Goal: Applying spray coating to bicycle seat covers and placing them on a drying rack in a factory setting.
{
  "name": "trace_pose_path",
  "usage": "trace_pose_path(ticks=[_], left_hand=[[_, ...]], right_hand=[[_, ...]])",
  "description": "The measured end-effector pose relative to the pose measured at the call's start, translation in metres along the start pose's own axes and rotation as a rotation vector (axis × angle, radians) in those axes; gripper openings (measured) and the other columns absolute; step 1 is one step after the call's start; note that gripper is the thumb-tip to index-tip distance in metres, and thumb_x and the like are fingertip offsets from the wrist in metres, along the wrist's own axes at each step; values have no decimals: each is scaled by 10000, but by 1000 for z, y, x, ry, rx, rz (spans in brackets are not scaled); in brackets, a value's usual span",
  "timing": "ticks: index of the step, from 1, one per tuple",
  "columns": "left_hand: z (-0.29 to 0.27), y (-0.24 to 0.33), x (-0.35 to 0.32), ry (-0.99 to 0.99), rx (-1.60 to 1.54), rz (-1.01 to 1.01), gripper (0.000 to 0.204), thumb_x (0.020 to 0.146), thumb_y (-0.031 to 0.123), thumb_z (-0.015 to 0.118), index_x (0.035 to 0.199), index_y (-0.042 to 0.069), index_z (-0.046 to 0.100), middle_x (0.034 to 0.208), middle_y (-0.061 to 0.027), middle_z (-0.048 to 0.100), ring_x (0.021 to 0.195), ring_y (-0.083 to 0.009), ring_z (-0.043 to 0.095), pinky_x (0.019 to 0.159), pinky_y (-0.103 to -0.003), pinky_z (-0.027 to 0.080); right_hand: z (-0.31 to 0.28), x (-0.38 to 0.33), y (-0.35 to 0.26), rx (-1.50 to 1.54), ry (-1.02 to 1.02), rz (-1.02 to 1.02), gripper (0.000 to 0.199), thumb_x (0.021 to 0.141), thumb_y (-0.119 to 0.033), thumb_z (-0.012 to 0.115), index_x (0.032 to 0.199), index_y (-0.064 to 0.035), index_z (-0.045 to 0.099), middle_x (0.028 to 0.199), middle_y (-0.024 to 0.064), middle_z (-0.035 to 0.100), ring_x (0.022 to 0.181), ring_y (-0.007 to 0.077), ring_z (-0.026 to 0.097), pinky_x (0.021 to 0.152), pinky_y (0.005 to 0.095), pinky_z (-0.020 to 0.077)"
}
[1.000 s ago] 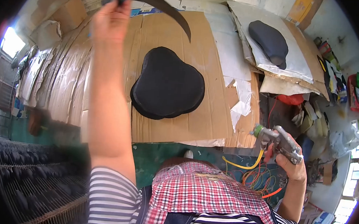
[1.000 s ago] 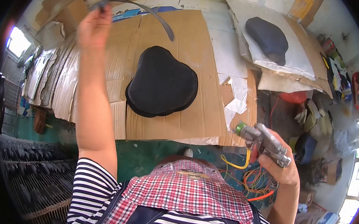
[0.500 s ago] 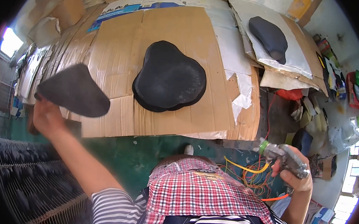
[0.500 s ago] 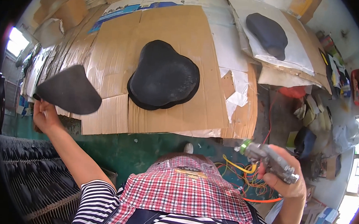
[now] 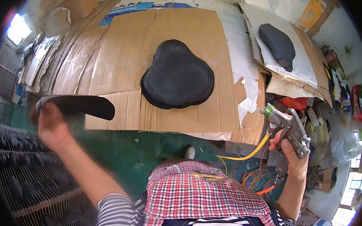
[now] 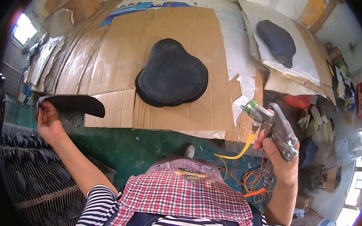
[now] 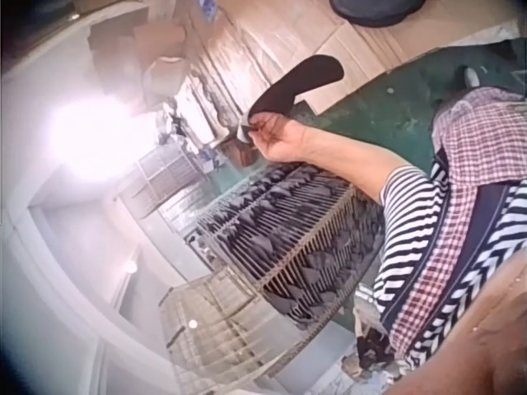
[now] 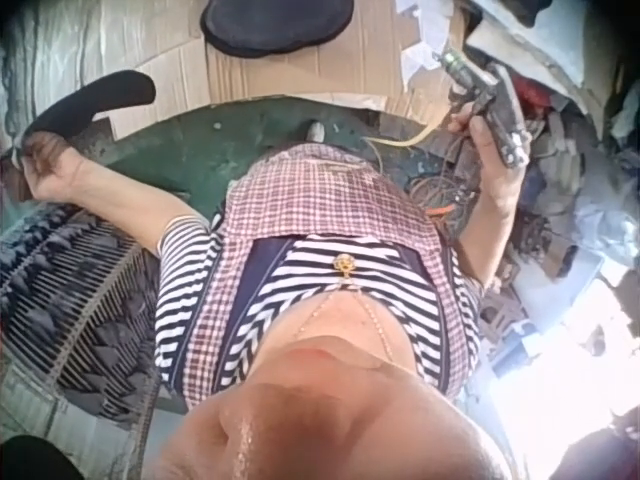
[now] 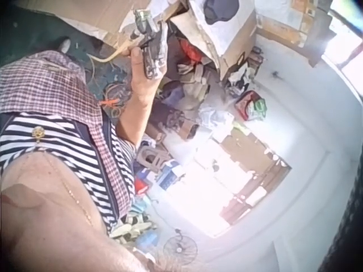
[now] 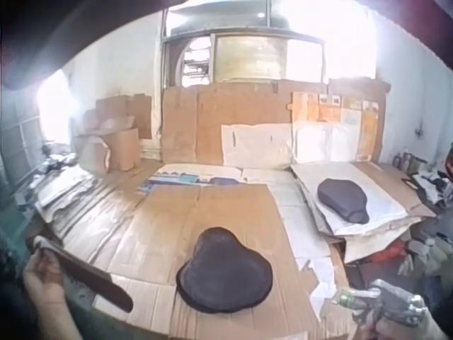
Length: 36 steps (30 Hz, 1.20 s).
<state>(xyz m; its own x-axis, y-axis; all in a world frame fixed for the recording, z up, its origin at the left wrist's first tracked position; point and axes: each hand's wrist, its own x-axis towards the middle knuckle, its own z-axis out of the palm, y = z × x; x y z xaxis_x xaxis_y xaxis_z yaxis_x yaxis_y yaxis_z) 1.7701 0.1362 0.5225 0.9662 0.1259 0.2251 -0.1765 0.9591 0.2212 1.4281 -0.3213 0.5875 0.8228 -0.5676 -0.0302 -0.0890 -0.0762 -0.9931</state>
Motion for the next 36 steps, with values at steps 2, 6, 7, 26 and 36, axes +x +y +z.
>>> trace_pose_path(ticks=[2,6,7,26,36], left_hand=[[0,-3,-1,24,-16,5,169,876,-62,385,1005,-110,483,976,-204,537,942,-313,529,842,-437,450],[-1,-9,-1,26,-26,-31,194,877,-63,384,1039,-118,474,984,-202,535,933,-305,528,833,-435,449],[1,-13,-1,27,-30,-37,194,877,-63,384,1039,-118,474,984,-202,535,933,-305,528,833,-435,449],[-19,-28,-9,-64,32,-41,276,859,-77,380,1120,-143,440,1064,-242,533,985,-339,531,872,-431,450],[-16,-33,-13,-33,57,-29,278,858,-73,396,1125,-137,441,1068,-232,530,985,-333,526,881,-435,447]], right_hand=[[-12,-7,3,-103,22,-51,538,811,-179,624,1273,24,436,795,66,573,653,165,577,667,306,490],[-30,-24,-1,-75,-2,52,586,786,-167,663,1275,36,412,808,66,573,686,138,565,670,267,475],[-34,-29,-1,-91,14,70,604,780,-168,670,1279,44,404,803,62,573,686,133,563,659,259,475],[-20,7,-2,-15,-20,-15,549,803,-161,650,1266,36,430,808,69,581,701,160,577,671,292,482],[-40,-3,-8,-67,-277,110,632,753,-121,678,1293,39,393,849,95,583,709,130,556,665,261,474]])
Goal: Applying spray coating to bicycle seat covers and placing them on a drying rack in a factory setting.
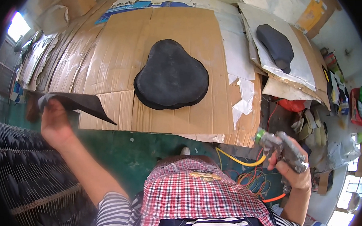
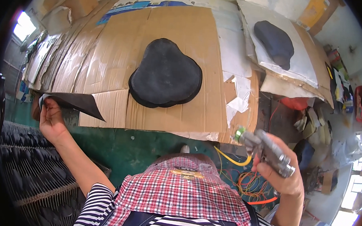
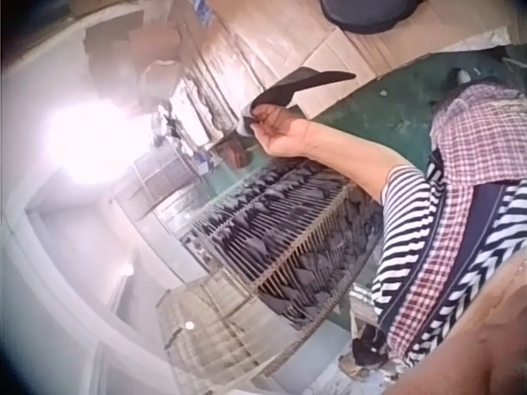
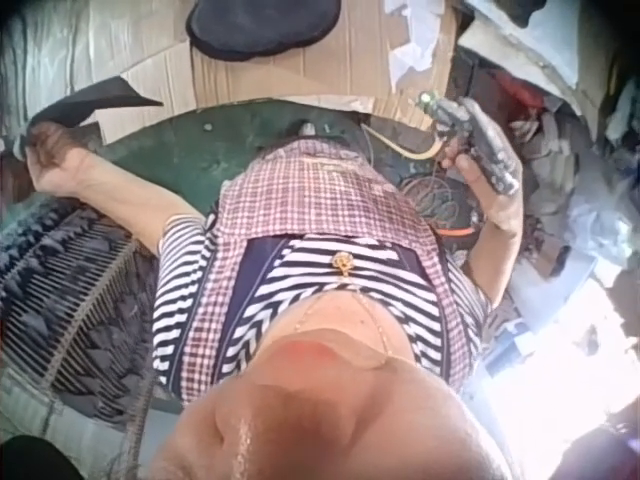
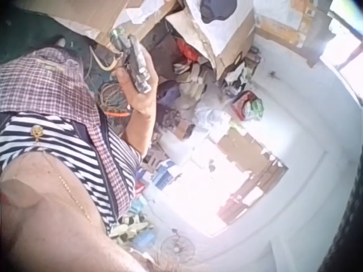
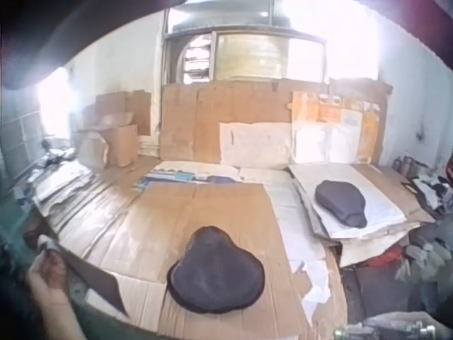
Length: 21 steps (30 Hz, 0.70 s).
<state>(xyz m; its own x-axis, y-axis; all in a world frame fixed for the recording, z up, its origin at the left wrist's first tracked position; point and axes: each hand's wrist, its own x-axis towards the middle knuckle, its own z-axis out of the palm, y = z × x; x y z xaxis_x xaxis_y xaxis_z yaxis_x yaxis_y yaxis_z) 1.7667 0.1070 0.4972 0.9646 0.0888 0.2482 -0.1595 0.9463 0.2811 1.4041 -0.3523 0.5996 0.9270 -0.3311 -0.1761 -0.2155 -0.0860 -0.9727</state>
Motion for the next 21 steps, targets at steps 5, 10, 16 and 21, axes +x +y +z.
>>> trace_pose_path(ticks=[5,10,16,21], left_hand=[[-1,-12,1,-6,-22,-12,229,869,-61,399,1081,-135,442,1042,-232,528,975,-329,527,879,-435,448],[1,-16,-2,26,-3,-31,209,877,-50,397,1060,-140,440,1018,-231,528,965,-326,528,883,-438,447],[-3,-11,-4,67,-29,-15,213,870,-54,408,1063,-139,442,1018,-227,531,970,-330,531,896,-442,443],[4,-26,-11,51,41,-7,211,862,-59,424,1058,-127,465,1032,-228,546,975,-322,538,902,-436,446]], right_hand=[[7,13,-3,11,123,-132,630,756,-124,661,1294,45,381,826,80,577,704,137,563,666,269,476],[-3,1,7,65,-22,-88,648,743,-115,689,1289,45,379,879,107,587,736,154,573,665,285,483],[-19,-12,12,49,176,-48,634,746,-120,690,1287,36,398,892,104,585,722,147,565,670,281,487],[-22,-10,21,30,45,-37,657,742,-147,685,1295,35,380,840,103,585,715,146,568,664,277,482]])
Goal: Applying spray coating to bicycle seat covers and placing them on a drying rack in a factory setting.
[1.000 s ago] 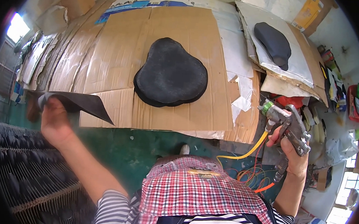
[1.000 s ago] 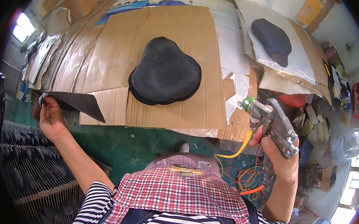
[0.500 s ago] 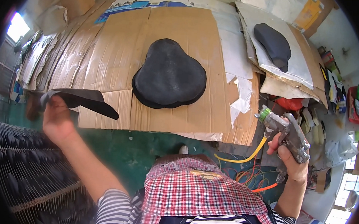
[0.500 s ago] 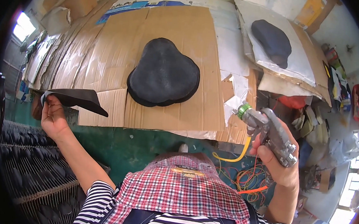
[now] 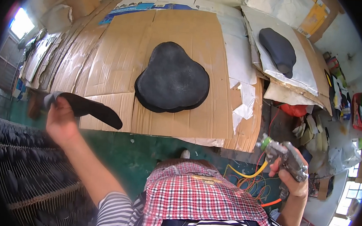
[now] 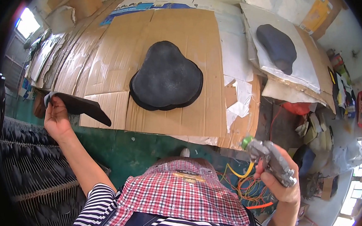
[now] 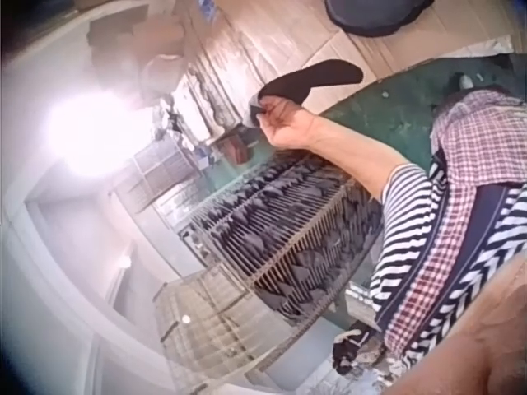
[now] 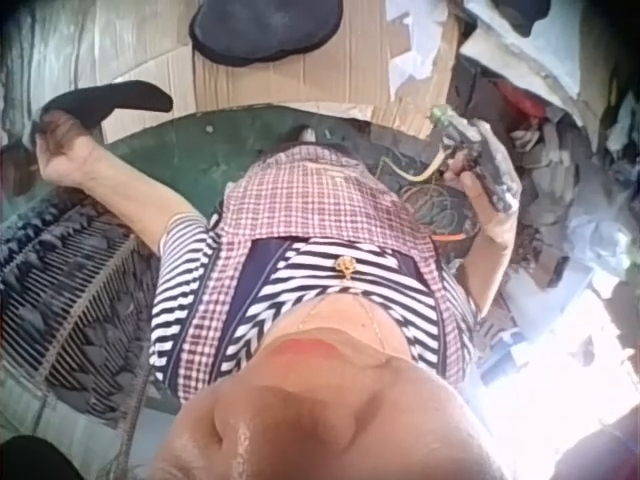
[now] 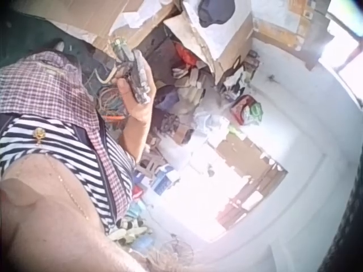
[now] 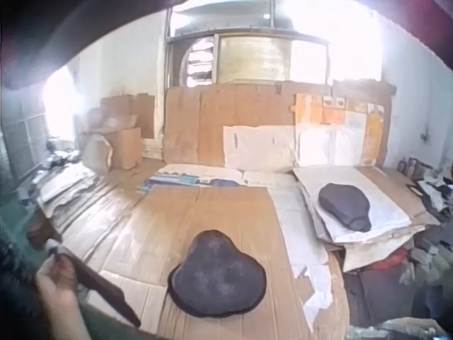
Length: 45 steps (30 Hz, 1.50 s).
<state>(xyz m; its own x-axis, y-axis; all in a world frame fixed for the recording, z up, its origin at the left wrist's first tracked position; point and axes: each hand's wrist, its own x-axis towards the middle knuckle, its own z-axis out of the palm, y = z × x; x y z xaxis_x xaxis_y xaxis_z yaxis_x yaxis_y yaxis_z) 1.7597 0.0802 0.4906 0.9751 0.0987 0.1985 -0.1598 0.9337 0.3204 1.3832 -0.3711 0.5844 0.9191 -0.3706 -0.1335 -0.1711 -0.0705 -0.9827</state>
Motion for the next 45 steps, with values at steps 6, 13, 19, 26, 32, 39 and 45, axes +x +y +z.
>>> trace_pose_path(ticks=[6,13,19,26,32,39,45], left_hand=[[-2,-4,8,54,85,32,242,825,-63,439,1058,-111,483,1057,-214,558,991,-321,545,893,-428,457],[2,7,2,107,119,90,229,818,-66,447,1040,-96,495,1064,-216,561,982,-322,557,891,-429,466],[17,12,-6,190,172,128,188,803,-70,474,973,-37,548,965,-175,615,901,-301,609,839,-450,508],[64,45,-29,183,166,200,197,790,-89,472,930,20,557,930,-126,627,873,-272,619,815,-443,522],[94,117,-72,197,192,328,224,769,-97,461,912,55,545,903,-102,627,863,-259,614,819,-444,509],[132,229,-143,46,260,437,291,799,-64,433,1054,43,525,970,-86,618,889,-242,616,821,-403,510],[185,364,-213,2,397,587,275,819,-26,440,1087,-9,498,972,-115,613,854,-246,622,784,-393,521]], right_hand=[[4,12,1,89,-99,-79,617,744,-82,659,1287,31,390,850,127,596,729,175,576,672,308,482],[-11,34,11,73,107,-49,631,736,-91,660,1296,16,388,792,84,582,687,162,581,637,295,489],[-16,104,62,-91,56,-68,565,770,-61,637,1292,-8,426,838,26,573,704,103,557,652,254,475],[35,250,195,-902,168,-231,712,735,-167,688,1343,-66,332,952,136,564,836,243,569,763,349,467],[294,224,125,214,-567,242,561,906,-428,470,1335,-102,316,1095,197,579,854,280,604,778,395,477],[491,115,-8,910,-999,306,537,863,-189,496,1360,-94,315,844,112,609,634,234,605,564,348,513],[580,69,-193,1007,-1099,-248,405,901,-180,523,1269,-23,454,941,73,617,908,163,595,841,310,474]])
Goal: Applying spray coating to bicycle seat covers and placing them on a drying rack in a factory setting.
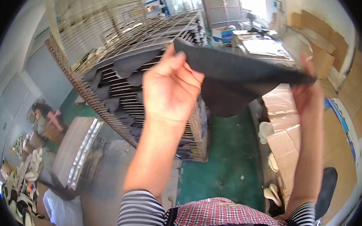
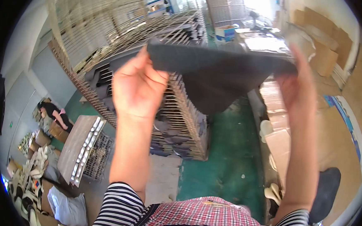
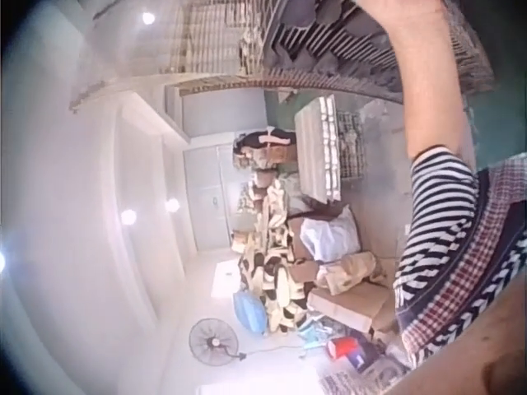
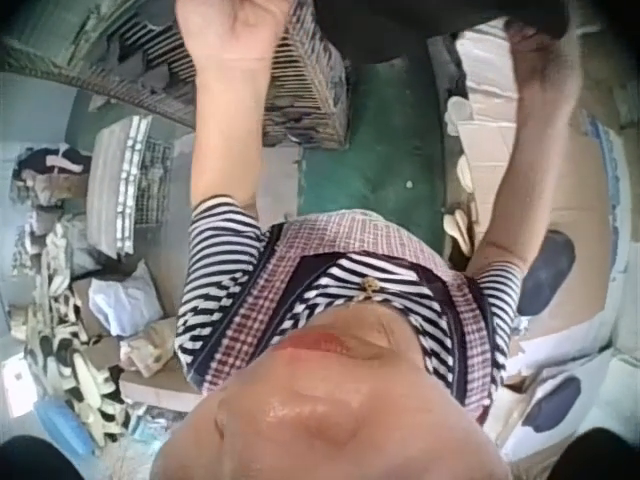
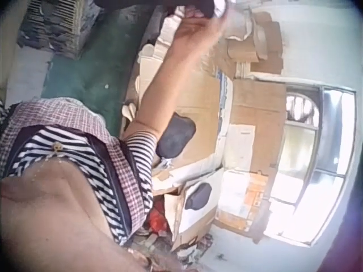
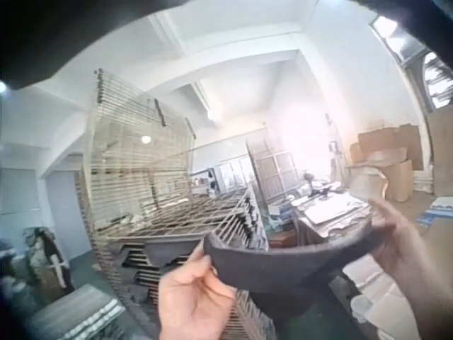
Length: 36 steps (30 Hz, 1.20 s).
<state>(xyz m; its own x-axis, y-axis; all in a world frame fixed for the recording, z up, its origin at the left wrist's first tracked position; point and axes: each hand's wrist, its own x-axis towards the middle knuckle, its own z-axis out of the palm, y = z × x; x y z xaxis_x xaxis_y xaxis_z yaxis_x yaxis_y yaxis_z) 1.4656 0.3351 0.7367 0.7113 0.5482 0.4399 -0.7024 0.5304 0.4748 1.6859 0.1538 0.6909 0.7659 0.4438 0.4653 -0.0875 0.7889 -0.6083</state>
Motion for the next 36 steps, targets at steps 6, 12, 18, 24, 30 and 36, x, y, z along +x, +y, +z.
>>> trace_pose_path(ticks=[6,12,18,24,30,36], left_hand=[[-16,160,25,-141,48,117,213,851,-46,387,1015,-175,430,1015,-276,556,896,-365,588,825,-446,505],[-72,279,67,-16,258,442,300,868,-72,329,1152,-169,325,1170,-296,452,1085,-399,489,944,-488,444],[-126,391,143,452,538,762,291,875,-66,307,1145,-172,292,1170,-296,425,1096,-399,469,957,-496,434],[-198,426,170,461,682,707,326,858,-15,369,1162,-116,308,1201,-268,398,1000,-406,499,902,-523,452],[-249,395,91,1031,1093,676,574,790,326,625,1278,138,387,1261,-120,423,1021,-302,467,883,-481,345],[-217,329,54,681,1257,1024,443,827,97,569,1243,8,443,1115,-95,574,1034,-182,512,885,-301,359]], right_hand=[[193,140,19,36,-502,-264,323,751,-61,615,1059,-15,528,889,103,592,824,195,572,738,334,493],[378,237,142,-141,-576,19,61,761,-57,552,800,-12,561,733,140,586,701,275,598,671,385,526],[506,297,316,-25,-599,62,208,688,16,538,895,-7,552,768,155,565,660,256,567,550,385,472],[520,384,442,-342,-701,26,206,831,-148,589,978,-10,547,933,111,603,717,209,605,728,338,538],[465,416,436,-640,-777,166,371,855,-260,594,1137,-33,512,970,159,596,870,226,607,783,367,522],[379,309,255,-426,-608,-332,324,773,-64,559,1097,-45,554,743,91,590,653,179,584,583,303,511]])
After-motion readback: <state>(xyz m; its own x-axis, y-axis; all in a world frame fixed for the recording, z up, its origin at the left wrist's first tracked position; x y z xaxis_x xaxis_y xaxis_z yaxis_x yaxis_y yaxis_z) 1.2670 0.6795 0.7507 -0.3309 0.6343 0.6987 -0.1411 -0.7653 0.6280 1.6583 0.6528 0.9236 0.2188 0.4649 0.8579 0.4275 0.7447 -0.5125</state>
